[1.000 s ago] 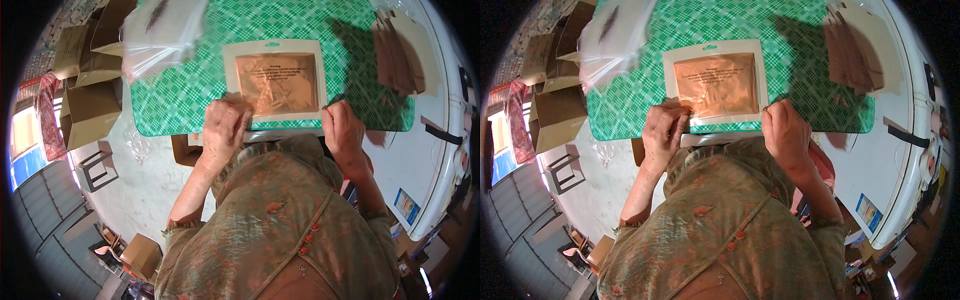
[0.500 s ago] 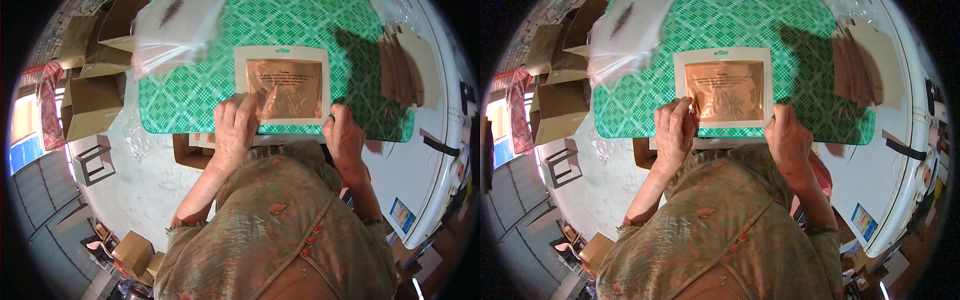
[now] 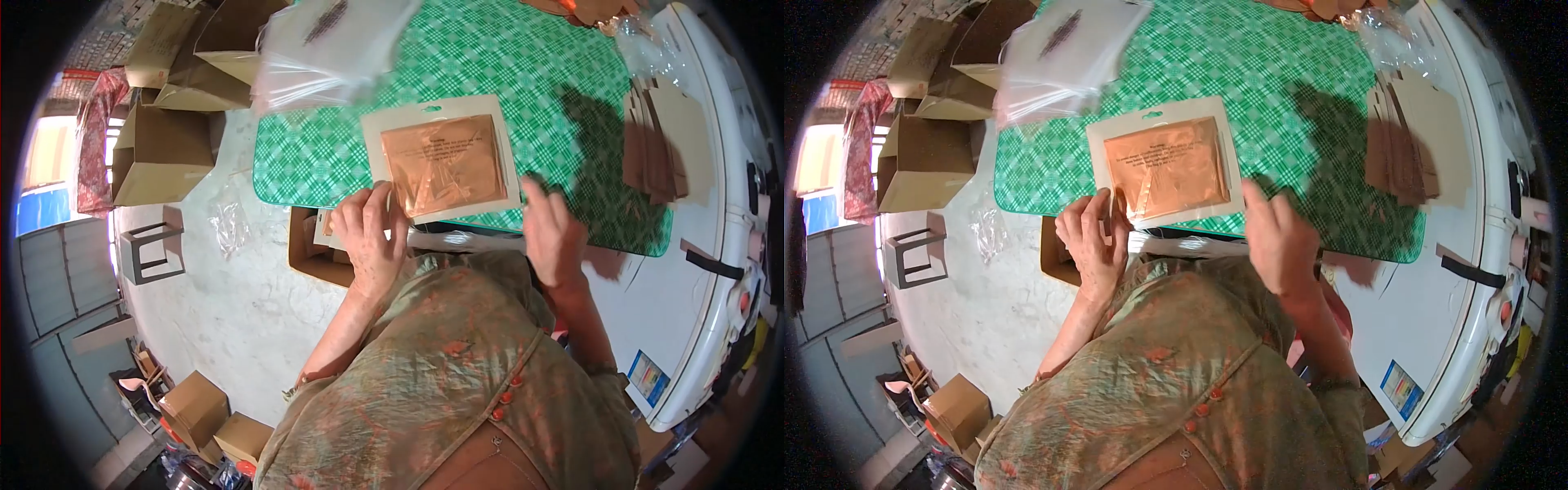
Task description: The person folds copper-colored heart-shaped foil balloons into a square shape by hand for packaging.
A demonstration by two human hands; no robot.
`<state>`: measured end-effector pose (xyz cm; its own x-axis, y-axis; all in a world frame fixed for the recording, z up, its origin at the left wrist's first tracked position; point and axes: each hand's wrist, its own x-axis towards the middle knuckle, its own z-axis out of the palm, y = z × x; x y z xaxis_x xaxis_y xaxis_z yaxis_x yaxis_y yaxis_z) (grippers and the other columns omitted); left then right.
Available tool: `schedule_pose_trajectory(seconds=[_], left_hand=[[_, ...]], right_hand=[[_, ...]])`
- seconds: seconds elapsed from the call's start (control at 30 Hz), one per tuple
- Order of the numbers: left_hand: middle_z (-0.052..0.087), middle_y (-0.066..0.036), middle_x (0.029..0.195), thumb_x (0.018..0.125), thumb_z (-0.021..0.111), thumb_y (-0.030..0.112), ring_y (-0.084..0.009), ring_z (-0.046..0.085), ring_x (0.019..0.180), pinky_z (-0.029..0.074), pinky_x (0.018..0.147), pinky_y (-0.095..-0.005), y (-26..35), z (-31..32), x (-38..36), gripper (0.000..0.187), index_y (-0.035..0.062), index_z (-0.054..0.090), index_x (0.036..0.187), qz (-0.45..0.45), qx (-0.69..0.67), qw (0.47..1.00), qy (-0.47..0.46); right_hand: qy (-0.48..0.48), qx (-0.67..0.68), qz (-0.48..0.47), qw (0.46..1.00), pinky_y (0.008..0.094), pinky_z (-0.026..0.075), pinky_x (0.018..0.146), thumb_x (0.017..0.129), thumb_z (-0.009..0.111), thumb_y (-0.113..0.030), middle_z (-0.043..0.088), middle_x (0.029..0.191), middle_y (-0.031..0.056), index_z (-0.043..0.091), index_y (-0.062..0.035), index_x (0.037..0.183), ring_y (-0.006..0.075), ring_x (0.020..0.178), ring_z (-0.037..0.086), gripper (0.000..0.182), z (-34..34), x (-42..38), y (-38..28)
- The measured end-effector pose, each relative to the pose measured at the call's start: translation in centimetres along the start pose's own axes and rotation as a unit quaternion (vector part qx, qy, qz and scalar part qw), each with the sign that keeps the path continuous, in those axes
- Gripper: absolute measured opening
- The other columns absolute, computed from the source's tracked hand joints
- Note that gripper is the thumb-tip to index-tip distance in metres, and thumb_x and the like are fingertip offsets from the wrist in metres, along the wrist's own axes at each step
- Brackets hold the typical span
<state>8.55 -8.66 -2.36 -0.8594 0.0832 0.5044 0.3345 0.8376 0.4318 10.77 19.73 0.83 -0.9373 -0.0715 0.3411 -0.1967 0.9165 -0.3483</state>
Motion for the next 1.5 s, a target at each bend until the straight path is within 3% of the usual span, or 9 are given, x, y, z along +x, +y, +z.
schedule_pose_trajectory(seconds=[0.1,0.33,0.4,0.53,0.7,0.87,1.0,1.27,1.5], left_hand=[[0.063,-0.013,0.118,0.089,0.080,0.011,-0.0335,0.056,0.111,0.043,0.098,-0.0475,-0.6,-0.4,-0.5,0.048,0.0060,0.065,0.134,-0.029,0.009,0.999,0.021],[0.061,-0.008,0.096,0.095,0.080,0.007,-0.0166,0.061,0.077,0.050,0.066,-0.0326,-0.3,-0.1,-2.5,0.033,0.0028,0.057,0.117,-0.171,-0.145,0.975,0.003],[0.062,-0.008,0.096,0.095,0.080,0.008,-0.0177,0.061,0.080,0.051,0.069,-0.0353,-0.5,0.8,-4.0,0.034,0.0025,0.054,0.117,-0.306,-0.266,0.914,-0.019],[0.064,-0.003,0.091,0.105,0.072,0.011,-0.0118,0.062,0.075,0.057,0.071,-0.0286,-0.2,0.7,-4.1,0.025,0.0064,0.050,0.117,-0.372,-0.528,0.763,0.014],[0.075,-0.014,0.119,0.106,0.069,0.012,-0.0198,0.075,0.099,0.061,0.083,-0.0354,0.1,-2.4,-3.1,0.035,-0.0027,0.059,0.137,-0.464,-0.616,0.609,-0.184],[0.078,-0.011,0.113,0.106,0.063,0.003,-0.0202,0.077,0.092,0.062,0.085,-0.0342,-3.1,-3.4,-5.8,0.021,-0.0014,0.067,0.126,-0.470,-0.538,0.680,-0.166],[0.076,-0.006,0.119,0.108,0.066,0.014,-0.0142,0.074,0.096,0.062,0.078,-0.0289,-10.2,-2.6,-8.6,0.027,0.0048,0.067,0.134,-0.484,-0.494,0.719,0.070],[0.074,-0.002,0.103,0.103,0.071,0.011,-0.0156,0.074,0.080,0.063,0.068,-0.0276,-23.3,1.3,-22.5,0.019,0.0102,0.067,0.122,-0.608,-0.424,0.661,0.119],[0.075,-0.006,0.103,0.101,0.069,0.007,-0.0198,0.077,0.083,0.065,0.065,-0.0315,-27.1,3.6,-22.5,0.025,0.0099,0.064,0.125,-0.660,-0.387,0.632,0.126]], right_hand=[[-0.017,-0.049,-0.092,0.994,0.0385,0.049,0.058,0.085,0.085,-0.023,0.042,0.080,0.0043,0.069,-0.0197,0.144,0.0229,0.065,0.054,0.061,0.6,-0.3,-1.4],[-0.028,-0.073,-0.111,0.991,0.0371,0.049,0.059,0.083,0.086,-0.023,0.044,0.080,0.0051,0.069,-0.0162,0.144,0.0223,0.066,0.054,0.063,0.6,-0.2,-1.3],[-0.026,-0.068,-0.111,0.991,0.0371,0.049,0.059,0.083,0.086,-0.022,0.043,0.080,0.0051,0.070,-0.0163,0.143,0.0224,0.066,0.053,0.062,0.8,-0.2,-1.1],[-0.029,-0.028,-0.109,0.993,0.0380,0.049,0.059,0.085,0.085,-0.021,0.045,0.080,0.0053,0.072,-0.0148,0.140,0.0235,0.067,0.055,0.057,0.8,0.1,-0.9],[-0.014,0.079,-0.088,0.993,0.0405,0.052,0.060,0.091,0.080,-0.022,0.059,0.084,0.0070,0.070,-0.0120,0.138,0.0282,0.071,0.064,0.049,0.9,1.7,-0.1],[-0.076,0.044,-0.013,0.996,0.0419,0.059,0.066,0.098,0.073,-0.020,0.076,0.104,0.0129,0.066,-0.0082,0.136,0.0352,0.079,0.073,0.041,1.0,4.7,-1.1],[-0.013,0.054,-0.036,0.998,0.0432,0.058,0.061,0.099,0.072,-0.023,0.073,0.097,0.0097,0.070,-0.0135,0.127,0.0339,0.075,0.073,0.029,2.9,7.9,0.9],[0.145,-0.020,-0.102,0.984,0.0505,0.054,0.059,0.098,0.063,-0.014,0.059,0.086,0.0123,0.060,-0.0084,0.085,0.0406,0.066,0.064,0.014,4.3,21.9,10.6],[0.083,-0.219,-0.050,0.971,0.0461,0.059,0.067,0.096,0.065,-0.012,0.063,0.112,0.0116,0.066,-0.0117,0.119,0.0367,0.084,0.073,0.023,5.3,34.9,16.2]])
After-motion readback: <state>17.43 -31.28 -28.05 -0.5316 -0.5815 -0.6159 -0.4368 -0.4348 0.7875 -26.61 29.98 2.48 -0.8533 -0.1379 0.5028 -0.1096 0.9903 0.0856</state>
